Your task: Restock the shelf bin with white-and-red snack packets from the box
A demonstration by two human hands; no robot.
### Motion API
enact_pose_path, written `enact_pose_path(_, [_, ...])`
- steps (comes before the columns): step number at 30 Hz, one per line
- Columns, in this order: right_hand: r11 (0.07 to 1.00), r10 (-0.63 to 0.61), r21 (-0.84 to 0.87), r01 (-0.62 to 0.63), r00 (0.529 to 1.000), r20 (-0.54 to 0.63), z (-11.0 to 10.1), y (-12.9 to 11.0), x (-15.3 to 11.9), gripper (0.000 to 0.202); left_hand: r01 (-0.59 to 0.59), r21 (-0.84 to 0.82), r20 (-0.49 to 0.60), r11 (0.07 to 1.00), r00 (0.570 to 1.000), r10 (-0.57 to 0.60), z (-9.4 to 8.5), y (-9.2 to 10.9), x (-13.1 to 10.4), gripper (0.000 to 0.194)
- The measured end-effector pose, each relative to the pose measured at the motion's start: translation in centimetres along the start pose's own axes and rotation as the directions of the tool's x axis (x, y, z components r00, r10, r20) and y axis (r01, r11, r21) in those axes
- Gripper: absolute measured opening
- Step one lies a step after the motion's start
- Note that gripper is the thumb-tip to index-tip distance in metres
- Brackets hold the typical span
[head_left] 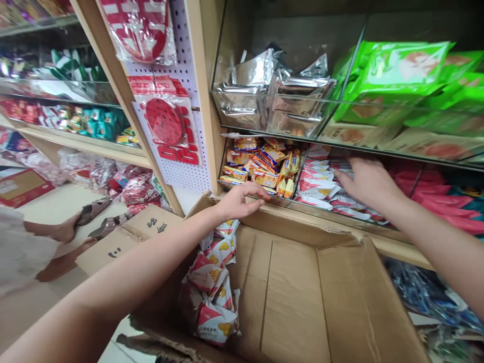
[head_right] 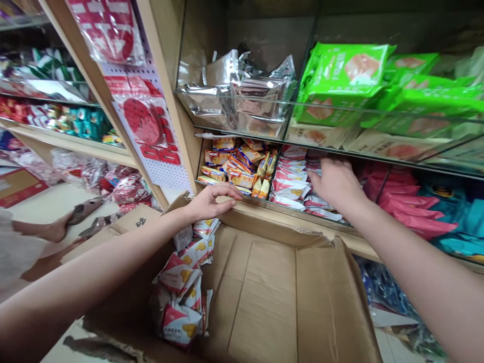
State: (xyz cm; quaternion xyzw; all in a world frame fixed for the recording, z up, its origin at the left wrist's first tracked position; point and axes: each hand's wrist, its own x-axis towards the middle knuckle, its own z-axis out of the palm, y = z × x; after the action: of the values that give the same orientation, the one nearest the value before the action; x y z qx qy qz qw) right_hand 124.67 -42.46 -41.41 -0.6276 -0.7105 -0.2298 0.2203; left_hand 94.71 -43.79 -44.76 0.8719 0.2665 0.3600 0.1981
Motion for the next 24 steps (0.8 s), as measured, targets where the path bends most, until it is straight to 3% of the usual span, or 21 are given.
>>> enact_pose_path(2, [0.974,-0.224,0.002,0.226,0.967,-0.123,-1.6,-1.9,-2.9,0.028,0.061,-0.016,0.015,0.998,0.998,-0.060,-0.4,1.0,-0.6,0.019])
enact_pose_path(4, [0.918,-0.371,0.047,0.393,0.896,-0.243,-3.1,-4.0,-5.7,0.022,0.095,0.097,0.177,0.991,0.978,-0.111,-0.5,2.2,-1.4,0.021])
enact_pose_path(5, [0.876,-0.444,0.080,0.475,0.861,-0.249,-3.8,-5.1,-6.9,0.018,0.105,0.233,0.307,0.967,0.936,-0.175,-0.3,2.6,-1.9,0.021])
enact_pose_path(7, [0.787,-0.570,0.160,0.595,0.802,-0.181,-4.5,-7.4,-9.0,0.015,0.082,0.568,0.482,0.819,0.773,-0.412,0.4,2.9,-2.9,0.020])
enact_pose_path(8, [0.755,-0.608,0.211,0.621,0.783,-0.130,-4.5,-8.4,-9.8,0.015,0.054,0.710,0.488,0.702,0.682,-0.545,0.9,2.7,-3.4,0.022])
enact_pose_path(9, [0.736,-0.627,0.263,0.624,0.775,-0.083,-4.3,-9.4,-10.5,0.015,0.040,0.776,0.466,0.629,0.636,-0.615,1.3,2.4,-3.8,0.027])
enact_pose_path(10, [0.728,-0.632,0.315,0.610,0.774,-0.038,-3.9,-10.2,-11.1,0.014,0.029,0.808,0.448,0.588,0.617,-0.647,1.8,2.0,-4.2,0.033])
enact_pose_path(14, [0.727,-0.610,0.468,0.502,0.786,0.105,-1.1,-11.9,-12.9,0.012,-0.011,0.831,0.431,0.557,0.646,-0.630,2.8,1.1,-5.1,0.037])
enact_pose_path(19, [0.748,-0.548,0.578,0.326,0.794,0.261,1.2,-11.9,-14.5,0.016,-0.027,0.859,0.383,0.511,0.697,-0.607,2.6,2.3,-6.0,0.028])
enact_pose_path(24, [0.822,-0.485,0.541,0.179,0.719,0.498,2.8,-11.1,-16.5,0.012,-0.030,0.864,0.385,0.503,0.684,-0.620,2.0,2.6,-5.6,0.030])
